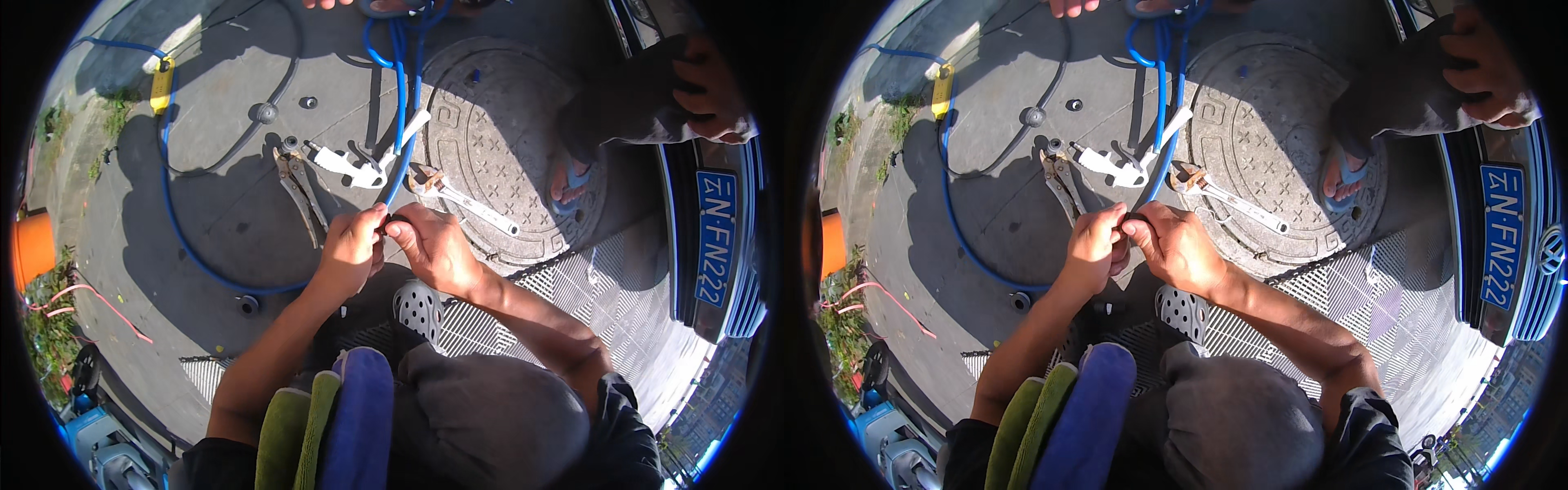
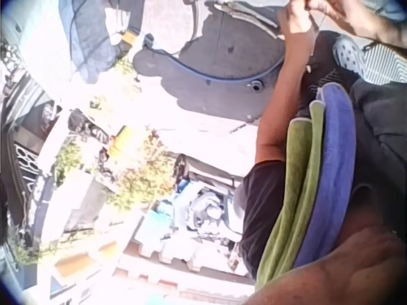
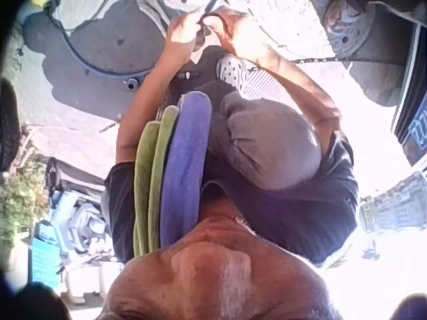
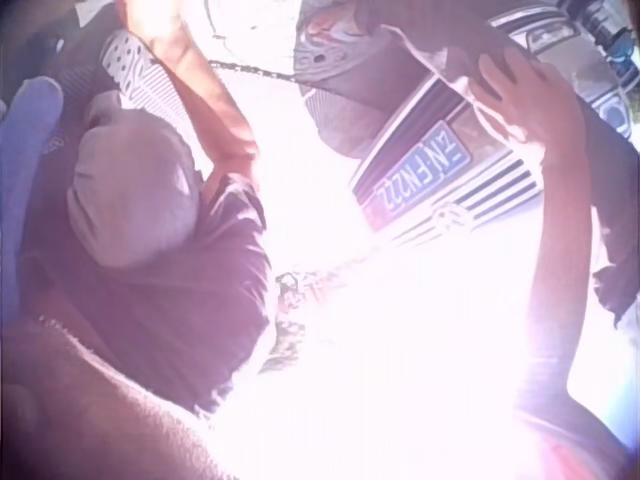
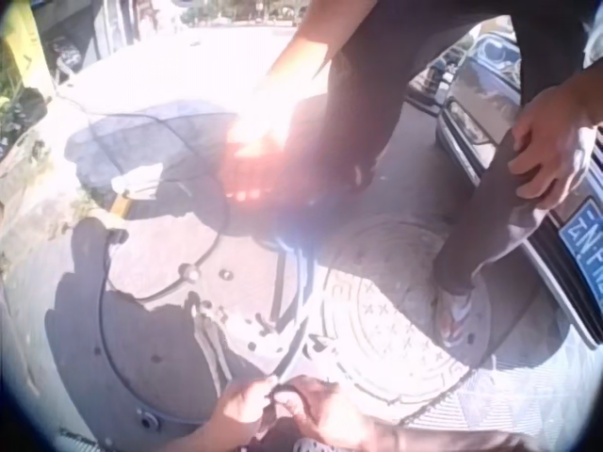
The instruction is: The person sits on the ground and assembles a blue hose with a white spray gun. They wrap white tape around a metal fitting, attach it to the hose, and use pliers to tighten the connection. Another person assists by handing over tools.
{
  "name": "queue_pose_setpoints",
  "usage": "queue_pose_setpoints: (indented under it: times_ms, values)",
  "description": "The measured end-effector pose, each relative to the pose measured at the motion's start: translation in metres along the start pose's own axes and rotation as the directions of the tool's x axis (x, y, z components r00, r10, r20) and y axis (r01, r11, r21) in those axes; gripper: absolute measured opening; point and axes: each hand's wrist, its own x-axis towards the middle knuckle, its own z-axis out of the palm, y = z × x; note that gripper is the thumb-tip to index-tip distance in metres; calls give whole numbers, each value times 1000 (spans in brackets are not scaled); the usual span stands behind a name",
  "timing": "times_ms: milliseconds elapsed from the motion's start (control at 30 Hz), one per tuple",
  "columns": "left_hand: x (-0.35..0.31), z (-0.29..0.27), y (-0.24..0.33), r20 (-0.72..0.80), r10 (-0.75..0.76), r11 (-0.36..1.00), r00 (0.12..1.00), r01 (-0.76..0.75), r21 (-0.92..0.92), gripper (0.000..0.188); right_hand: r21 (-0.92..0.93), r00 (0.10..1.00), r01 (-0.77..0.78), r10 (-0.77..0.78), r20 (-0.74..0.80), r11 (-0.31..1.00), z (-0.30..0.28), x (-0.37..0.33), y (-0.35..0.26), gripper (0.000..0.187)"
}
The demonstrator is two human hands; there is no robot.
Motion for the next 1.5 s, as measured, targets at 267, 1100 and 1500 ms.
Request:
queue_pose_setpoints:
  times_ms: [267, 1100, 1500]
  values:
    - [14, -23, 3, 16, -389, 916, 921, 388, -99, 49, -279, 794, 604, -532, 294, 747, -14, 24, 38, 39]
    - [30, -25, -25, -107, -65, 996, 992, 70, 48, 54, 466, 566, -813, 662, 491, 350, -3, 16, 30, 55]
    - [37, -13, -29, -89, -445, 863, 891, 401, -307, 46, 91, 997, 75, -76, 9, 993, 13, 4, 51, 35]
